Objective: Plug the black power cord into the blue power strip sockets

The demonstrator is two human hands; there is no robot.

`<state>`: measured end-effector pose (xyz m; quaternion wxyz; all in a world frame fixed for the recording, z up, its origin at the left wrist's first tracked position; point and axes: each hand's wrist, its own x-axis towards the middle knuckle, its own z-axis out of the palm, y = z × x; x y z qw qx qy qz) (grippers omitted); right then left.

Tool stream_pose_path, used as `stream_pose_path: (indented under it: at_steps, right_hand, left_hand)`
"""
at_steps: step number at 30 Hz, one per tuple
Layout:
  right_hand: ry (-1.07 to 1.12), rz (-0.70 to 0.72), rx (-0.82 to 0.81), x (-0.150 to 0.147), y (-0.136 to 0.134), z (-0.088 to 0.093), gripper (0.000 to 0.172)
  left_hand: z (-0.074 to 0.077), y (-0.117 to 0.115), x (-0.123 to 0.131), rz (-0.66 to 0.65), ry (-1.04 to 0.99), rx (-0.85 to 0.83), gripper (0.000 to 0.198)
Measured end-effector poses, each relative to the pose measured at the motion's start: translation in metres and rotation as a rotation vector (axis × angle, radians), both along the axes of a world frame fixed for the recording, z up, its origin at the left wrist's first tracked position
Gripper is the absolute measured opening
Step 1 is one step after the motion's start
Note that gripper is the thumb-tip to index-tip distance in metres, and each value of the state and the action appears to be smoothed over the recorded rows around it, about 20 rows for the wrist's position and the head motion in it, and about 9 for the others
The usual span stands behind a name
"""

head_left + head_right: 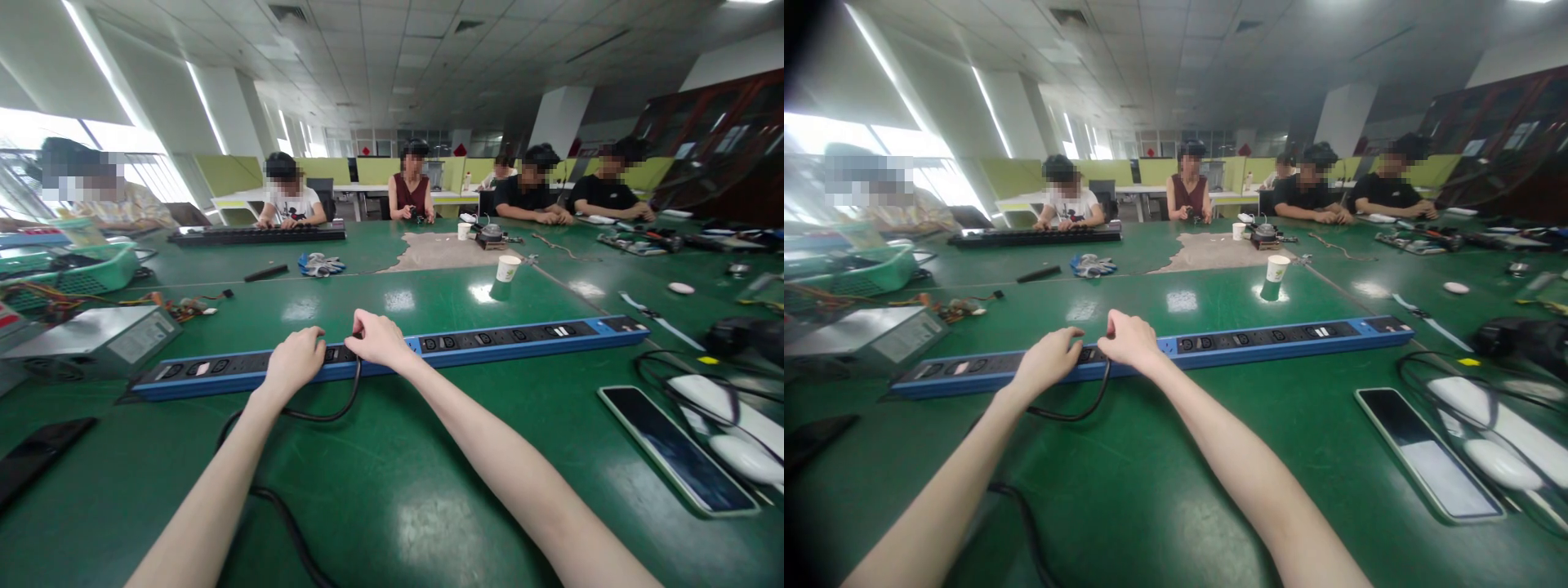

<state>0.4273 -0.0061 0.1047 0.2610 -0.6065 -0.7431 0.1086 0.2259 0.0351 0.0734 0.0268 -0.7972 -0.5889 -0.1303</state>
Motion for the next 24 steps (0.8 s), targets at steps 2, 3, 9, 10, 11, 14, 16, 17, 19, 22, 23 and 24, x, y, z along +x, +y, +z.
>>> stream_pose_path:
  at_steps: [2,3,9,10,11,14,16,17,19,22,23,24]
  right_hand:
    - [-0.071,-0.007,0.054,-0.010,-0.008,-0.001,0.022]
    - [-0.101,-0.002,0.076,-0.014,-0.011,0.000,0.023]
    - [-0.199,-0.001,0.059,-0.028,-0.022,0.002,0.025]
    - [-0.209,-0.012,0.055,-0.029,-0.022,0.002,0.025]
    - [-0.217,-0.022,0.055,-0.031,-0.023,0.001,0.026]
    - [-0.234,-0.020,0.069,-0.035,-0.025,-0.001,0.027]
    - [-0.241,-0.004,0.091,-0.037,-0.027,-0.001,0.028]
    - [-0.244,-0.001,0.106,-0.037,-0.028,-0.001,0.028]
    - [-0.253,-0.004,0.134,-0.036,-0.029,0.000,0.029]
    - [-0.252,-0.019,0.115,-0.035,-0.027,0.002,0.029]
    - [-0.244,-0.026,0.091,-0.034,-0.026,0.002,0.029]
    - [-0.231,-0.036,0.065,-0.034,-0.025,0.003,0.029]
  left_hand:
    - [-0.010,-0.004,0.010,0.009,0.010,0.034,0.043]
    - [-0.014,-0.007,0.014,0.013,0.017,0.049,0.043]
    - [-0.017,-0.013,0.020,0.042,0.052,0.087,0.041]
    - [-0.017,-0.013,0.020,0.040,0.054,0.092,0.040]
    - [-0.017,-0.013,0.020,0.037,0.055,0.097,0.039]
    - [-0.017,-0.014,0.020,0.036,0.057,0.103,0.036]
    - [-0.018,-0.015,0.021,0.039,0.058,0.105,0.034]
    - [-0.018,-0.015,0.021,0.037,0.058,0.109,0.034]
    - [-0.018,-0.016,0.021,0.032,0.057,0.114,0.033]
    - [-0.016,-0.017,0.021,0.034,0.059,0.101,0.033]
    - [-0.016,-0.017,0.020,0.036,0.059,0.095,0.033]
    - [-0.016,-0.017,0.020,0.037,0.057,0.091,0.033]
